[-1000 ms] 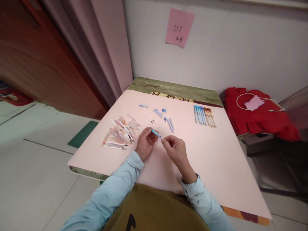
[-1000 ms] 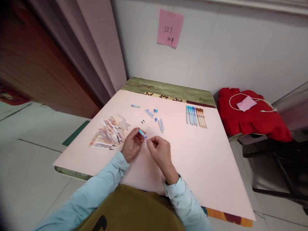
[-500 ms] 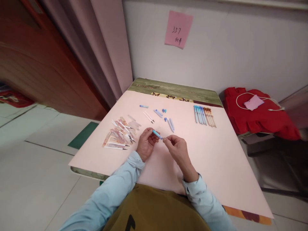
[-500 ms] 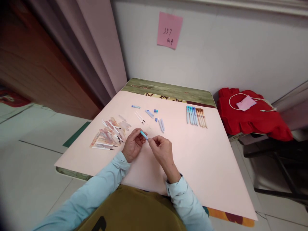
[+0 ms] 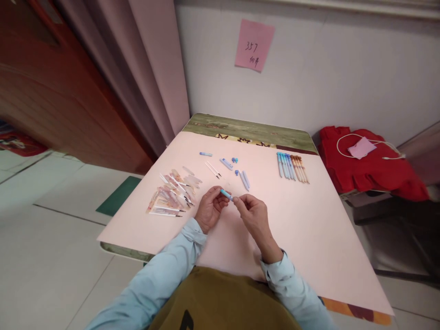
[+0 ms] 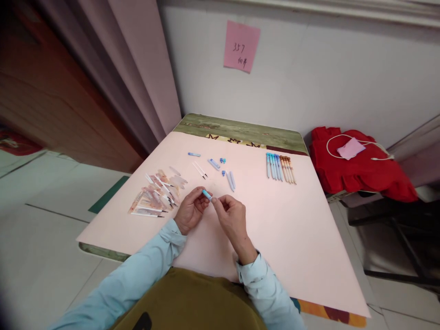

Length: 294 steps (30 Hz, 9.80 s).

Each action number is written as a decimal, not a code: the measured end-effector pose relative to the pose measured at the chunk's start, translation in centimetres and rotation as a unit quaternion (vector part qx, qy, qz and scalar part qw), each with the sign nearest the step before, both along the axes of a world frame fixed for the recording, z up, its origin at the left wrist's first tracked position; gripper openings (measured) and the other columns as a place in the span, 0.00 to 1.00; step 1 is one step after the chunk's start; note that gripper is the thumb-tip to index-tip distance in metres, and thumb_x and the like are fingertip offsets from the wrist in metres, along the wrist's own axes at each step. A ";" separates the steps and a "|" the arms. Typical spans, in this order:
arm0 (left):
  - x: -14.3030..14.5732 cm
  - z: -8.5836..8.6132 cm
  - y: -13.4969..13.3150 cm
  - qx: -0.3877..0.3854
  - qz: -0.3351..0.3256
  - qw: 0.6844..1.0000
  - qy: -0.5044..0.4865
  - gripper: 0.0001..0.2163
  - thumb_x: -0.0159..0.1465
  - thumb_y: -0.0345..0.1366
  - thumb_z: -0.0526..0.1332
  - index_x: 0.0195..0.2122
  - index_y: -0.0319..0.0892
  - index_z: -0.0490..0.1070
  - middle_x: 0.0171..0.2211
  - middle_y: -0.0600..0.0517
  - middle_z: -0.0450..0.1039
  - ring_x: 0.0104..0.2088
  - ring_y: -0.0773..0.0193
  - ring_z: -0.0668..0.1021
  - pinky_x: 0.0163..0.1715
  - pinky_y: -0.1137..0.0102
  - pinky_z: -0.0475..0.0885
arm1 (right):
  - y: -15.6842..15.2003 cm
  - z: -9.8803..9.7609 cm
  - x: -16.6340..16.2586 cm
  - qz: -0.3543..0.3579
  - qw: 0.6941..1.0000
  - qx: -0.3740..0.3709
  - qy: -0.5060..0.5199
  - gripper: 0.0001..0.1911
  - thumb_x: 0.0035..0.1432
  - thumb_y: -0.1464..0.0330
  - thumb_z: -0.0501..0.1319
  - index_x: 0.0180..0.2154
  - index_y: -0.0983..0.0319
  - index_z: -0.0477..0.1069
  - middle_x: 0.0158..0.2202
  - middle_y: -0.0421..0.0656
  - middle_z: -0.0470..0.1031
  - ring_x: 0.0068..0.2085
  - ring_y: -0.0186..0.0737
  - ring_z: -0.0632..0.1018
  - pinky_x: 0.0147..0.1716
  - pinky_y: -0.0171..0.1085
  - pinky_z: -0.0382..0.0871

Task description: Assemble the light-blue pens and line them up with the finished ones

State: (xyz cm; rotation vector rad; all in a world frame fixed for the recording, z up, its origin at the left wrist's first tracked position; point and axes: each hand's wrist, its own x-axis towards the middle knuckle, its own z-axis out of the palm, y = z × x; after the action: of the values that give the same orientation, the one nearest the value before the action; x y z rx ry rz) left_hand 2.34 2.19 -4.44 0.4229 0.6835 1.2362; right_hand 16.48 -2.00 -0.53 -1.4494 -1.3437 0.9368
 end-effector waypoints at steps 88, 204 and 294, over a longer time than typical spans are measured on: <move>-1.6 1.6 0.4 -0.163 0.001 0.966 -0.202 0.12 0.69 0.28 0.51 0.35 0.31 0.73 0.28 0.46 0.78 0.23 0.71 0.79 0.22 0.81 0.76 | 2.5 1.0 -1.9 -0.034 0.999 0.030 0.029 0.14 0.57 0.57 0.62 0.34 0.62 0.75 0.24 0.39 0.75 0.23 0.35 0.76 0.24 0.32 0.70; -0.9 0.4 0.2 -0.063 0.041 0.992 -0.103 0.04 0.63 0.26 0.60 0.38 0.37 0.73 0.35 0.47 0.80 0.35 0.66 0.82 0.35 0.73 0.79 | -3.4 2.4 1.2 -0.103 0.945 0.204 -0.235 0.04 0.57 0.70 0.61 0.36 0.61 0.73 0.25 0.37 0.73 0.23 0.30 0.72 0.16 0.26 0.64; -0.3 1.0 -0.4 -0.014 0.007 1.000 -0.022 0.12 0.54 0.33 0.71 0.37 0.39 0.70 0.31 0.53 0.75 0.35 0.66 0.81 0.32 0.78 0.77 | -1.0 -2.1 -2.2 -0.025 0.998 -0.014 -0.064 0.18 0.64 0.55 0.54 0.41 0.61 0.73 0.19 0.35 0.71 0.20 0.34 0.72 0.21 0.31 0.64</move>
State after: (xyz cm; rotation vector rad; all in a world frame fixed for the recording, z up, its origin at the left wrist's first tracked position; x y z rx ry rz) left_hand 2.05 1.81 -3.40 0.3665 0.6665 1.2442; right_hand 14.32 -3.01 -2.61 -1.5798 -1.3858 0.8449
